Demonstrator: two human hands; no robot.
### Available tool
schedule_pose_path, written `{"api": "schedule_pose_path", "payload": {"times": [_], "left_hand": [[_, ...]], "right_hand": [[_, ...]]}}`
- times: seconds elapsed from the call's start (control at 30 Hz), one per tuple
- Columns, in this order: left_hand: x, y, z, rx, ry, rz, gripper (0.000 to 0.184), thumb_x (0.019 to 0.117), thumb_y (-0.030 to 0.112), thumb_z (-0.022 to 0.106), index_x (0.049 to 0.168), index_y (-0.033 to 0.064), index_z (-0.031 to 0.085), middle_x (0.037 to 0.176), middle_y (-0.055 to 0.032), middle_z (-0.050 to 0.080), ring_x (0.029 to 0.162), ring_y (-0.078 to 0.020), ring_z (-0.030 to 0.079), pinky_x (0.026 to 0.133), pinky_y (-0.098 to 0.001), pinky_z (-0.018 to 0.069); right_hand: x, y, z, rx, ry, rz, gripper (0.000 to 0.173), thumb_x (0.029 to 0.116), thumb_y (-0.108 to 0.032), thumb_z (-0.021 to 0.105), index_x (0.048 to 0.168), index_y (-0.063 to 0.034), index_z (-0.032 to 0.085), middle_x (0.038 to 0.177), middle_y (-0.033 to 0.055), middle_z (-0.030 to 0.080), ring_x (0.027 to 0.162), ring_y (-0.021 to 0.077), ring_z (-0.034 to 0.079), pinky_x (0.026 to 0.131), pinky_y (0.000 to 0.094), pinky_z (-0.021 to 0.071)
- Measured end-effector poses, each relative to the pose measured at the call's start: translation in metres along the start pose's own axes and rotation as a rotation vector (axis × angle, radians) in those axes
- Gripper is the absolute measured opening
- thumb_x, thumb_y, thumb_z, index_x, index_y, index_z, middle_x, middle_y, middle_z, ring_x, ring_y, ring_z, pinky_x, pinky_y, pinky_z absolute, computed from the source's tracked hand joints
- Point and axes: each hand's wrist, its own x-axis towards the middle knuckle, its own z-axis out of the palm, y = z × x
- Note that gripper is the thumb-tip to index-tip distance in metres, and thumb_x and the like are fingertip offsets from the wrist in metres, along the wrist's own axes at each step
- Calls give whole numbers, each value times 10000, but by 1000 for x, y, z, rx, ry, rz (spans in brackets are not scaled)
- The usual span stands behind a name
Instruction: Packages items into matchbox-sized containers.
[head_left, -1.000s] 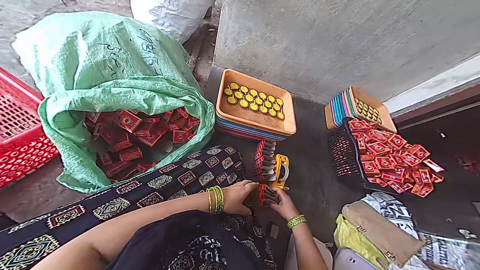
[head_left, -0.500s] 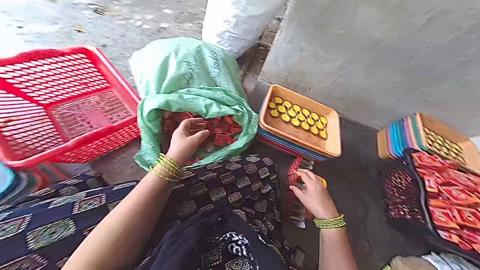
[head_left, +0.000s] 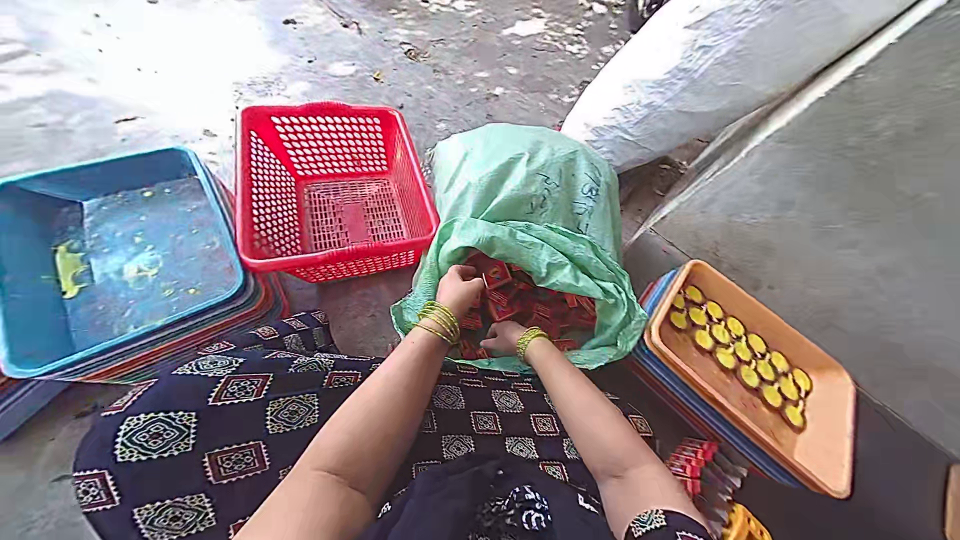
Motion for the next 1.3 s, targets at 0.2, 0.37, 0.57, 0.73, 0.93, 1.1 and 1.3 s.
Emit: {"api": "schedule_pose_path", "payload": {"times": [0.2, 0.37, 0.57, 0.73, 0.93, 1.1, 1.3], "left_hand": [[9, -3, 5, 10, 18, -1, 447, 902, 235, 669, 1310, 64, 608, 1205, -136, 699, 1120, -280, 664, 937, -541, 528], [10, -5, 9, -10, -20, -53, 458, 913, 212, 661, 1342, 67, 594, 1190, -116, 710, 1107, -253, 672, 938, -506, 536], [10, -11, 14, -28, -25, -43, 474, 909, 224, 662, 1349, 66, 587, 1180, -126, 709, 1093, -267, 675, 920, -519, 543], [8, -9, 11, 57, -36, -49, 468, 920, 219, 656, 1353, 59, 576, 1179, -125, 710, 1087, -269, 680, 928, -523, 541], [12, -13, 11, 330, -182, -25, 542, 885, 274, 699, 1372, 68, 578, 1265, -178, 668, 1153, -340, 653, 970, -582, 512], [-1, -5, 24, 500, -305, 547, 943, 784, 154, 838, 1593, 253, 365, 1668, -103, 281, 1512, -382, 285, 1152, -636, 345], [-10, 8, 29, 853, -435, 659, 560, 897, 176, 718, 1439, 212, 579, 1403, -85, 611, 1314, -313, 554, 1074, -610, 419]], "right_hand": [[61, -18, 47, 64, -40, 193, 1062, 852, -605, 723, 1531, 105, 320, 1526, 288, 451, 1419, 388, 463, 1158, 579, 374], [75, -5, 63, 137, -80, 196, 968, 839, -623, 722, 1496, 32, 444, 1435, 245, 562, 1357, 370, 529, 1127, 583, 406], [64, -9, 65, 170, -56, 282, 652, 960, -533, 593, 1286, 28, 654, 1364, 251, 613, 1317, 394, 557, 1086, 631, 423], [56, -2, 45, 63, -48, 318, 584, 945, -435, 643, 1243, 67, 645, 1339, 260, 617, 1284, 387, 583, 1052, 615, 452], [0, 53, -16, 243, 135, 238, 458, 828, -288, 778, 1207, -41, 707, 1199, 188, 700, 1145, 336, 659, 999, 592, 497], [-49, 66, -30, 440, 322, 22, 348, 811, -173, 755, 1141, -66, 728, 1090, 106, 739, 996, 207, 709, 926, 467, 561], [-71, 41, -39, 179, 426, -163, 429, 748, -139, 837, 1154, -42, 739, 1361, 117, 649, 1260, 221, 609, 1098, 432, 476]]}}
